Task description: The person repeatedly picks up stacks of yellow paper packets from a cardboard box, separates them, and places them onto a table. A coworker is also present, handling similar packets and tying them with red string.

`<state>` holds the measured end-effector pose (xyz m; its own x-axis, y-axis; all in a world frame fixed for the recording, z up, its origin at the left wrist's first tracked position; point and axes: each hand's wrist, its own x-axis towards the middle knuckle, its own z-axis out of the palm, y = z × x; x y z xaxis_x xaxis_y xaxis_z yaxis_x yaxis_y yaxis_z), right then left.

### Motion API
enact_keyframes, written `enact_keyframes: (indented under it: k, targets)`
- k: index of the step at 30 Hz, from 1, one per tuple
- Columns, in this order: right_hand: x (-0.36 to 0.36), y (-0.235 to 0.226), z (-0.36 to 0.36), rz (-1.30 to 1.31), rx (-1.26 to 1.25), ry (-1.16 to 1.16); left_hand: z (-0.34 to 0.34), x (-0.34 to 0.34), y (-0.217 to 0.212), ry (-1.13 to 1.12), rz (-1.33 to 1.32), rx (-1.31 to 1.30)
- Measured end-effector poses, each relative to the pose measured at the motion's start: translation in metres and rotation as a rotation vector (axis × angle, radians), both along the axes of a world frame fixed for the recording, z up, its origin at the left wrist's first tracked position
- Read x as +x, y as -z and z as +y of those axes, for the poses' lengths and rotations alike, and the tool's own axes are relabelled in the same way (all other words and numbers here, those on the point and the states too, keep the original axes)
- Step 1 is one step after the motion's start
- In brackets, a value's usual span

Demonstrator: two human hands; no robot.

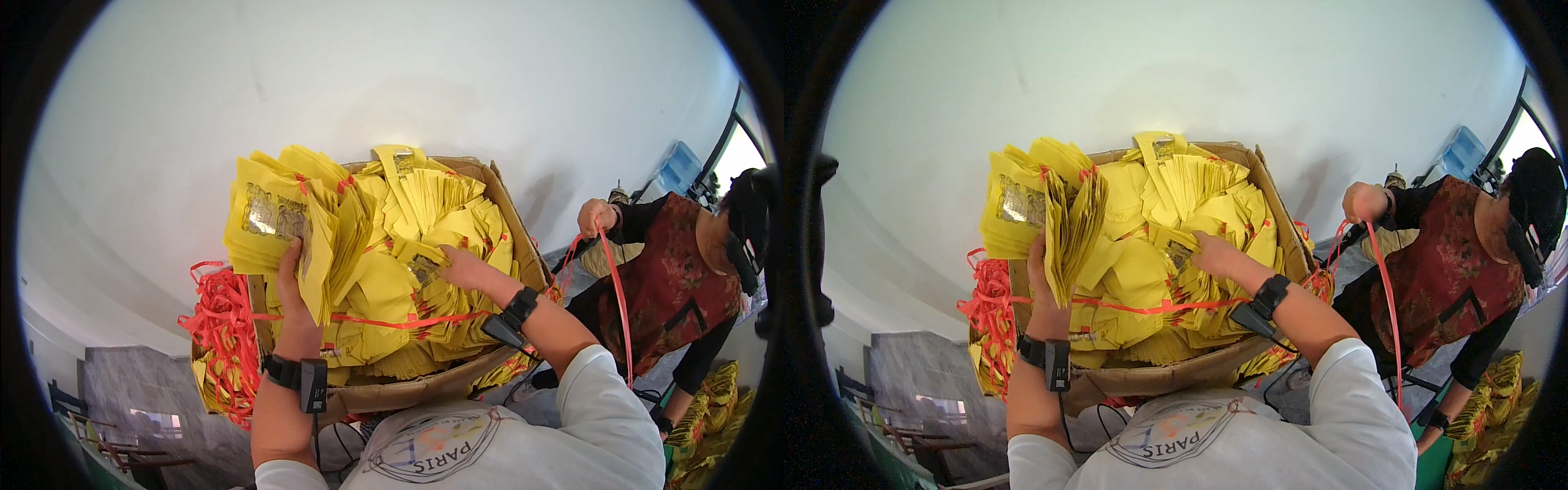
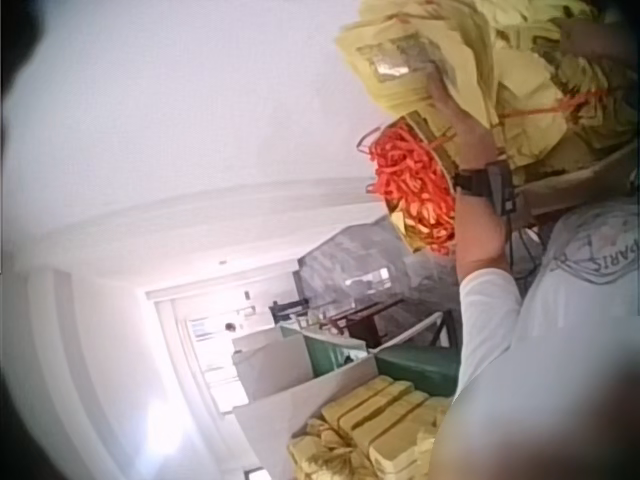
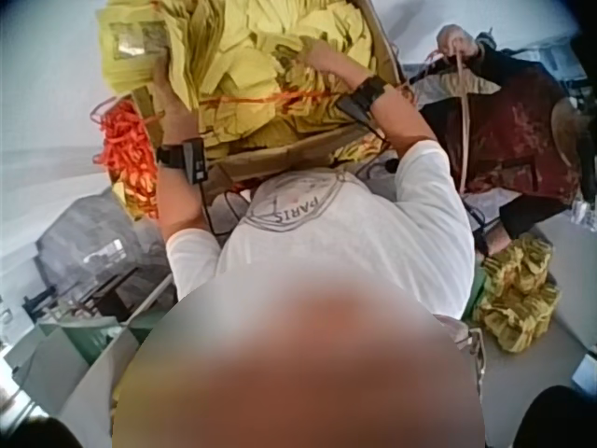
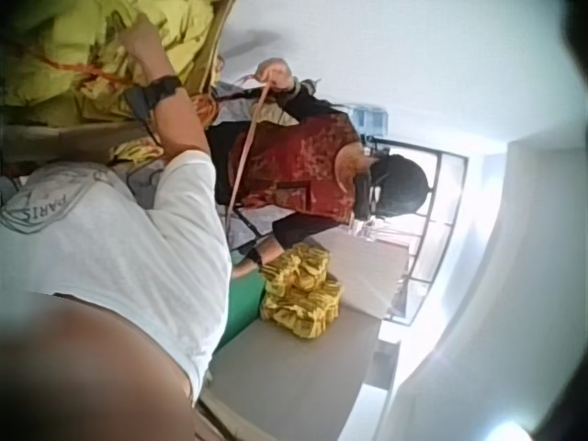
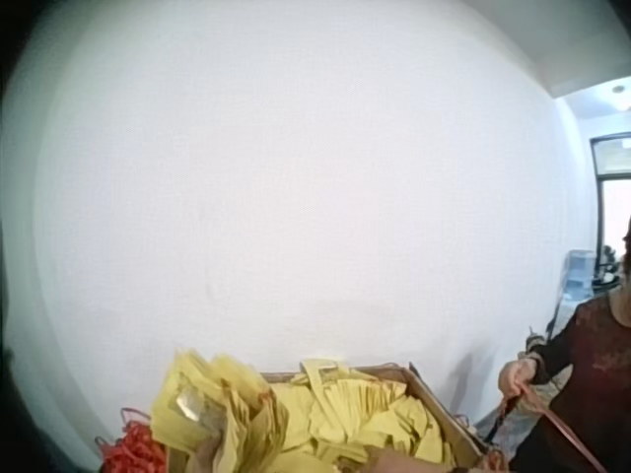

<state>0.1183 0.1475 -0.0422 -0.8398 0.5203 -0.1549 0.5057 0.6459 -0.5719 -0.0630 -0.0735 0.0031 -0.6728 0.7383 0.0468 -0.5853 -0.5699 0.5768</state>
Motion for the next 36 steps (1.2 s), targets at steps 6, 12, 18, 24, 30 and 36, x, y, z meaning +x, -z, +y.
enact_keyframes:
  k: [6, 12, 18, 24, 30, 36]
  targets:
    - [0.014, -0.015, -0.002, 0.150, 0.433, -0.032, 0.017, 0.010, -0.002, 0.023, -0.022, -0.126]
    - [0.023, -0.031, 0.028, 0.375, 0.578, 0.097, 0.021, 0.024, -0.010, 0.078, -0.051, -0.155]
    - [0.034, -0.020, 0.087, 0.611, 0.123, 0.412, 0.027, 0.030, -0.019, 0.009, 0.010, -0.203]
    - [0.051, 0.004, 0.119, 0.850, -0.145, 0.614, 0.067, 0.042, 0.000, 0.080, 0.056, -0.199]
    - [0.052, -0.004, 0.132, 1.125, -0.141, 0.654, 0.074, 0.048, 0.007, 0.220, 0.165, -0.495]
    - [0.053, -0.032, 0.126, 1.220, -0.407, 0.722, 0.069, 0.060, -0.013, 0.500, 0.568, -0.746]
